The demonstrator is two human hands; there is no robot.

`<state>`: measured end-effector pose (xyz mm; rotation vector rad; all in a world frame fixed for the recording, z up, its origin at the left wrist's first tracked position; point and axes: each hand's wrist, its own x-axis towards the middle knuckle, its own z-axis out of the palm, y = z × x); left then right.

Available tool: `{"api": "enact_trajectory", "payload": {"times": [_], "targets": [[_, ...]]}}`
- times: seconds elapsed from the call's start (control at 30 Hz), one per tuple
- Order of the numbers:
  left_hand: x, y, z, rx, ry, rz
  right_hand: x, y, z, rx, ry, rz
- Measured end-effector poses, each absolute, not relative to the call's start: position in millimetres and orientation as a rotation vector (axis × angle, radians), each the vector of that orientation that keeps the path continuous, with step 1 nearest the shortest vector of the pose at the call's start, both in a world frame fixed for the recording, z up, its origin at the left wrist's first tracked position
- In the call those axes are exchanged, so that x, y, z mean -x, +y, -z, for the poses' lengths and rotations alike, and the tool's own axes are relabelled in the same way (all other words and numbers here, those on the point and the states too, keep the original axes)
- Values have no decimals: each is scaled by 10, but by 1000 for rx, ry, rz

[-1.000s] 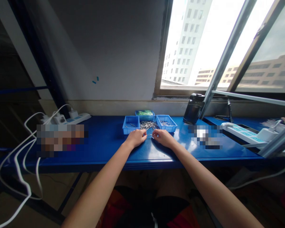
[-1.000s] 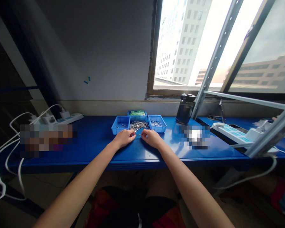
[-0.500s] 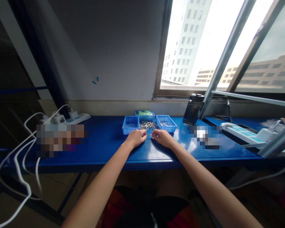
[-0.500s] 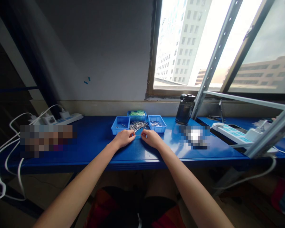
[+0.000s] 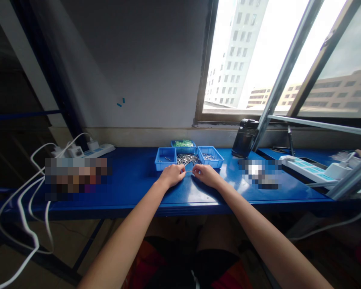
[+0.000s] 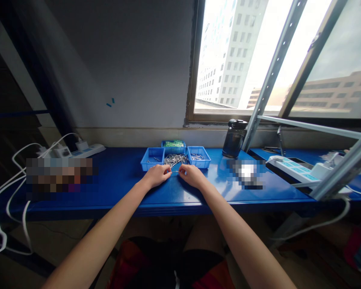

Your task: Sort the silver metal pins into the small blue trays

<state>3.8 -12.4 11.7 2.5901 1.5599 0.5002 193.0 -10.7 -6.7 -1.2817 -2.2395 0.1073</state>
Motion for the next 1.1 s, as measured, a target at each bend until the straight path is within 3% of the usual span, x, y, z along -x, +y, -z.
{"api": "enact_trajectory", "payload": {"times": [1.1], "targets": [[-43, -159, -150, -2573, 1551, -496, -1928, -110, 63, 1297, -2225, -126]]}}
